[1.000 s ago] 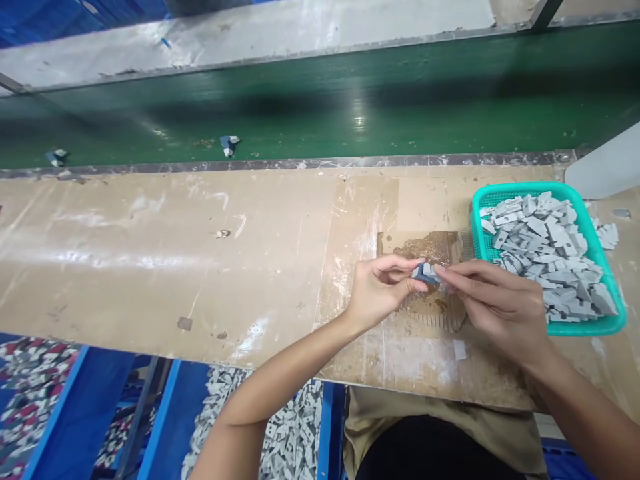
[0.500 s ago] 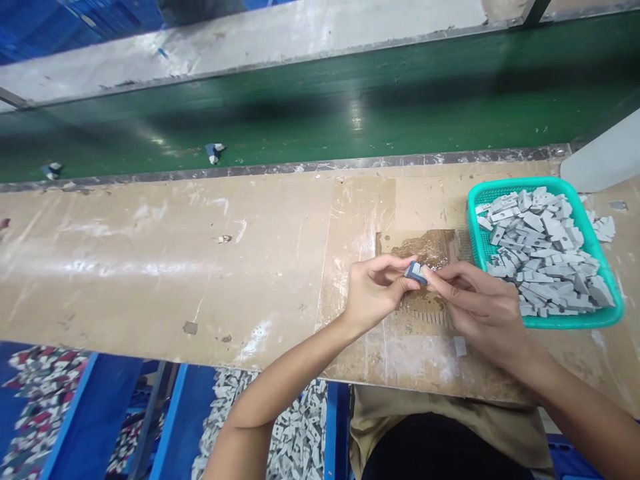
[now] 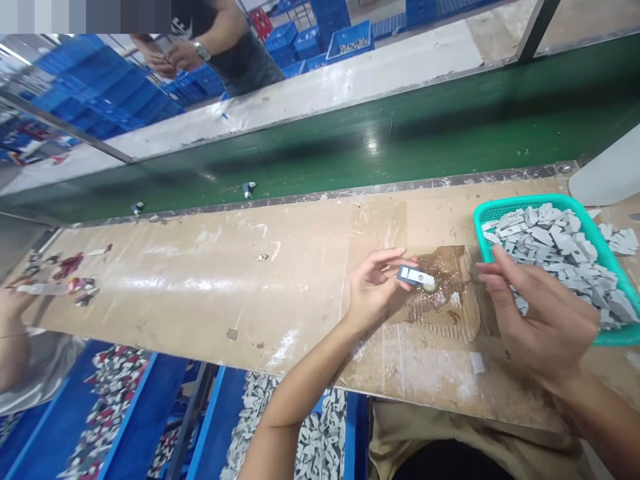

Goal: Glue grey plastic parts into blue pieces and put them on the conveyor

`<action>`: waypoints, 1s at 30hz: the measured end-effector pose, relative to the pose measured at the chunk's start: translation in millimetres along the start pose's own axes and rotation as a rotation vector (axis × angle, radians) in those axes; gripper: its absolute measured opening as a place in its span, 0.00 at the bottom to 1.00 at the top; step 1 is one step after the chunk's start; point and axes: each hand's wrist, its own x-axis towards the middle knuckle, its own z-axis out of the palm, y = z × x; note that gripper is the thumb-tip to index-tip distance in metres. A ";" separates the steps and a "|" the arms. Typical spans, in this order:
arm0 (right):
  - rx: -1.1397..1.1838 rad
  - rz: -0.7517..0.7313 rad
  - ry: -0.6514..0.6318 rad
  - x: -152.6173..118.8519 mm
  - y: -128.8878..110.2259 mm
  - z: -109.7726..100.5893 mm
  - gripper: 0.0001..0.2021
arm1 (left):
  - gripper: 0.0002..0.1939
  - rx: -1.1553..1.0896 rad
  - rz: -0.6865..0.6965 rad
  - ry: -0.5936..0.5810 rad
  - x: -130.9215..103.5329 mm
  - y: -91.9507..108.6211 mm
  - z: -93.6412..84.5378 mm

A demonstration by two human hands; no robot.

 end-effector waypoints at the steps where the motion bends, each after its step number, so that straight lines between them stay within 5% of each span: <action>1: -0.010 0.006 0.026 1.3 2.7 -1.5 0.32 | 0.14 -0.008 0.011 0.003 1.0 0.4 0.0; 4: -0.053 0.027 0.083 4.0 10.9 -5.4 0.31 | 0.12 -0.112 -0.042 -0.017 2.2 1.6 1.2; 12: -0.123 0.203 0.120 2.9 24.6 -13.1 0.29 | 0.19 -0.448 -0.485 0.077 8.7 -6.4 -11.7; 17: -0.222 0.277 0.228 18.0 34.9 -30.2 0.23 | 0.19 -0.331 -0.533 0.171 15.5 -10.3 -14.0; 20: -0.276 0.404 0.107 30.2 48.9 -45.1 0.18 | 0.24 -0.117 -0.464 0.198 27.0 -10.2 -14.7; 24: -0.326 0.441 -0.179 32.8 73.5 -48.9 0.15 | 0.29 0.243 -0.341 0.182 73.4 -22.0 -23.5; 30: -0.271 0.414 -0.546 17.3 86.4 -17.2 0.16 | 0.19 0.863 -0.130 0.207 191.5 -60.1 -18.0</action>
